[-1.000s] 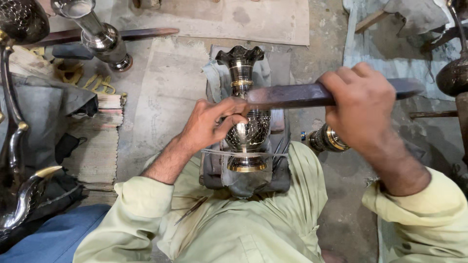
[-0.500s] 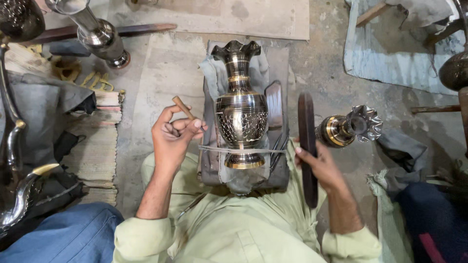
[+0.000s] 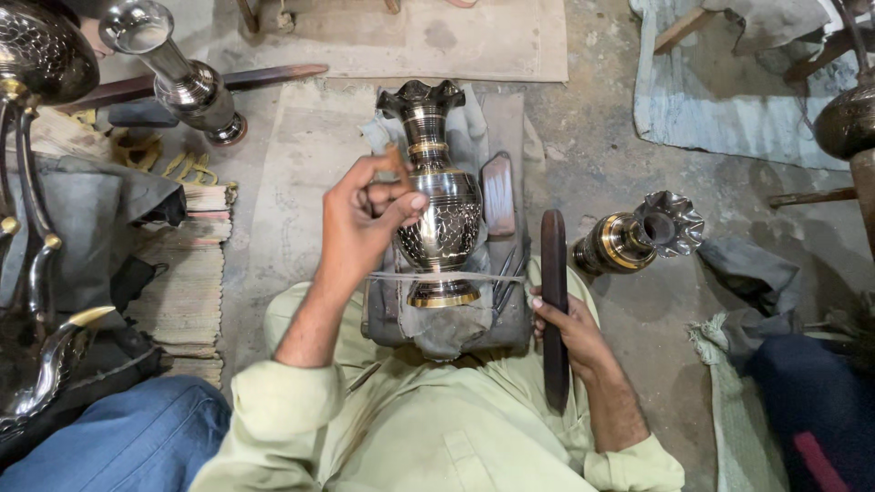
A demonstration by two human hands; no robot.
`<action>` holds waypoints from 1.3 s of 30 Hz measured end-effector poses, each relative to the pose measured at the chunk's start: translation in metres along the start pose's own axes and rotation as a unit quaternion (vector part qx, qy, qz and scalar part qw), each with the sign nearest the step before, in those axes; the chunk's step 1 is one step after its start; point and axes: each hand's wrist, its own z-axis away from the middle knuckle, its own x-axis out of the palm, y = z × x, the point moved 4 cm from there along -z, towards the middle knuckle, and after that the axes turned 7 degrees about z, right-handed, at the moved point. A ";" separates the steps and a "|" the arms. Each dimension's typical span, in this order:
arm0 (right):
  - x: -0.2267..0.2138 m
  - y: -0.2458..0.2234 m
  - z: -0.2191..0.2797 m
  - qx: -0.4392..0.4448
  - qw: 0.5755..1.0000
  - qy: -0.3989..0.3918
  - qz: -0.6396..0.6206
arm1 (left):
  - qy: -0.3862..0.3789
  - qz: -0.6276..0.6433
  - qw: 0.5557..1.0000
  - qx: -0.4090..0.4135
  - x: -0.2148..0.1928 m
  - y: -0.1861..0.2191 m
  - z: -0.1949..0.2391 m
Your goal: The person uses a hammer and chisel to engrave decorative patterns onto a metal vase. They repeatedly strike the chisel against the vase surface to create intricate designs.
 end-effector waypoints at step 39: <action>0.044 -0.192 0.076 -0.472 0.655 0.253 0.534 | -0.363 -0.377 0.839 0.149 0.050 0.046 -0.054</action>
